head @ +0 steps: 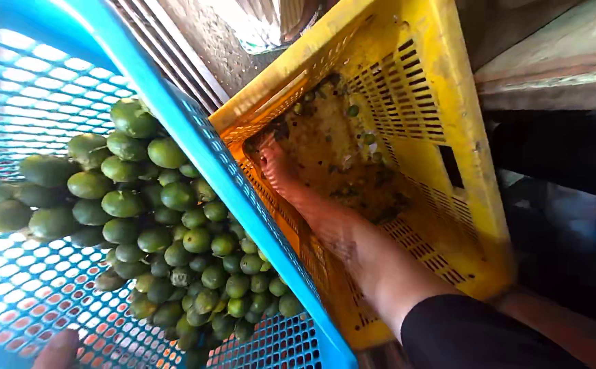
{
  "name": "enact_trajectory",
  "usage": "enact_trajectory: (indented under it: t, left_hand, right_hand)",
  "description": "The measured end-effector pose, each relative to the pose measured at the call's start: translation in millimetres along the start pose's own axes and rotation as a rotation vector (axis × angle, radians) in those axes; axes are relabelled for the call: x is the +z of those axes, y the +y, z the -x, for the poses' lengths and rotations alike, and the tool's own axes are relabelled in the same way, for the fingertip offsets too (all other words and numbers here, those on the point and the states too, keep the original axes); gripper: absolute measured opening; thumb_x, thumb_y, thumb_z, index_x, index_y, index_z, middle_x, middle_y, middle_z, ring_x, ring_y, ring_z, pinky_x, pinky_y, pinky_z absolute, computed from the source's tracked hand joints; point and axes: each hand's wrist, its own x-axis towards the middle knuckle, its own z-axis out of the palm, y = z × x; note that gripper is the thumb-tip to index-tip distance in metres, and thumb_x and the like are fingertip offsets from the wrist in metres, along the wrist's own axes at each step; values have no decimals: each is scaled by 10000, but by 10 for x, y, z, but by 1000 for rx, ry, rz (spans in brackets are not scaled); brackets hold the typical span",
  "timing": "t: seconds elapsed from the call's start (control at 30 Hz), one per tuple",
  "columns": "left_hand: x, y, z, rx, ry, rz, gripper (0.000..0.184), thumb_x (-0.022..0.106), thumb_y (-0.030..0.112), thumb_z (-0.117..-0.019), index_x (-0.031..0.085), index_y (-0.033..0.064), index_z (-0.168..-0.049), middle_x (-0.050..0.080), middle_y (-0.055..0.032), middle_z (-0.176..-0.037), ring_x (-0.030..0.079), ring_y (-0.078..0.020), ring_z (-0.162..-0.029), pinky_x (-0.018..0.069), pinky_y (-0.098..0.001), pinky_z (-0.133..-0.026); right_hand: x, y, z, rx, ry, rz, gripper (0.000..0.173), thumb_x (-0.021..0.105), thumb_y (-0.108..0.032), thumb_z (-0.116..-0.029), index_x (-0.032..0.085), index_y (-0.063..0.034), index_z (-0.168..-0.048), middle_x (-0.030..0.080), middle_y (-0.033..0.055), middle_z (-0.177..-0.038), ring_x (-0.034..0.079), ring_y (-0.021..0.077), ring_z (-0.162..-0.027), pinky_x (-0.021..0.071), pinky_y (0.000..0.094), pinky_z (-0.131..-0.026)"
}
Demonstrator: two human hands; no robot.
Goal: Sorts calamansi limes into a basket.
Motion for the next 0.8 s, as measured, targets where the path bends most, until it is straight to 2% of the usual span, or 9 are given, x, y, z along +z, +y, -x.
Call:
enact_trajectory:
  t: [0.17, 0.23, 0.33, 0.37, 0.47, 0.53, 0.6, 0.77, 0.8]
  left_hand:
    - [-36, -51, 14, 42, 41, -48, 136, 716, -17, -883, 611, -57, -961, 681, -60, -840, 695, -122, -791, 607, -287, -737]
    - [-44, -35, 71, 1, 32, -95, 220, 771, 79, -886, 619, -38, -993, 679, -46, -847, 692, -96, -793, 603, -265, -732]
    - [13, 115, 125, 2, 7, -155, 274, 773, 215, -883, 657, -7, -994, 659, -30, -825, 653, -64, -734, 573, -273, -689]
    - [23, 175, 149, -1, -15, -173, 311, 761, 245, -883, 657, -9, -1029, 660, -52, -849, 646, -85, -748, 567, -309, -708]
    - [13, 447, 342, -54, -83, -170, 371, 767, 213, -897, 642, -29, -1149, 657, -141, -936, 623, -197, -806, 524, -446, -785]
    - [-28, 526, 489, -84, -137, -24, 341, 778, 201, -908, 644, -4, -1145, 658, -120, -932, 627, -189, -790, 538, -434, -773]
    - [-126, 578, 708, -91, -234, 293, 187, 700, 224, -978, 639, 66, -1057, 660, -26, -855, 646, -115, -716, 576, -344, -670]
    - [-862, 1214, 1202, -643, -642, 710, 700, -17, 546, -1071, 587, 192, -1066, 581, 28, -744, 515, -82, -583, 490, -238, -596]
    - [-682, 758, 1113, -359, -889, 1148, 782, -36, 635, -1036, 551, 164, -1246, 668, 14, -860, 570, -44, -583, 497, -185, -515]
  right_hand:
    - [-614, 86, 631, 187, 25, -388, 331, 642, -254, -1011, 673, -19, -1242, 683, 155, -1210, 671, 258, -1084, 565, 441, -947]
    - [-1206, -209, 1233, 286, -172, -811, 504, 442, -529, -1071, 581, -151, -1374, 678, 57, -1200, 670, 180, -963, 568, 389, -819]
    - [-1877, -703, 1885, 84, -504, -1069, 1068, 396, -966, -767, 389, -263, -1571, 627, -38, -1403, 649, 113, -1186, 572, 364, -971]
    - [-1977, -831, 2036, 61, -517, -1042, 1140, 501, -958, -721, 342, -235, -1588, 630, -30, -1371, 636, 81, -1174, 559, 321, -977]
    - [-2185, -1029, 2338, 171, -497, -893, 886, 631, -627, -888, 293, -207, -1591, 602, 81, -1295, 607, 142, -1084, 539, 362, -910]
    - [-2350, -1056, 2627, 184, -465, -859, 725, 666, -486, -920, 397, -215, -1537, 640, 65, -1232, 637, 143, -1040, 558, 360, -887]
    - [-2589, -1072, 3051, 166, -360, -920, 479, 715, -317, -861, 574, -143, -1284, 699, 26, -974, 686, 109, -845, 600, 310, -752]
    - [-3028, -1175, 4539, 64, -105, -1006, 205, 617, -167, -811, 607, -142, -1014, 723, -20, -760, 705, 69, -658, 610, 263, -593]
    - [-3125, -1196, 4853, 33, -36, -984, 171, 623, -172, -807, 635, -161, -977, 725, -29, -750, 697, 55, -643, 605, 254, -579]
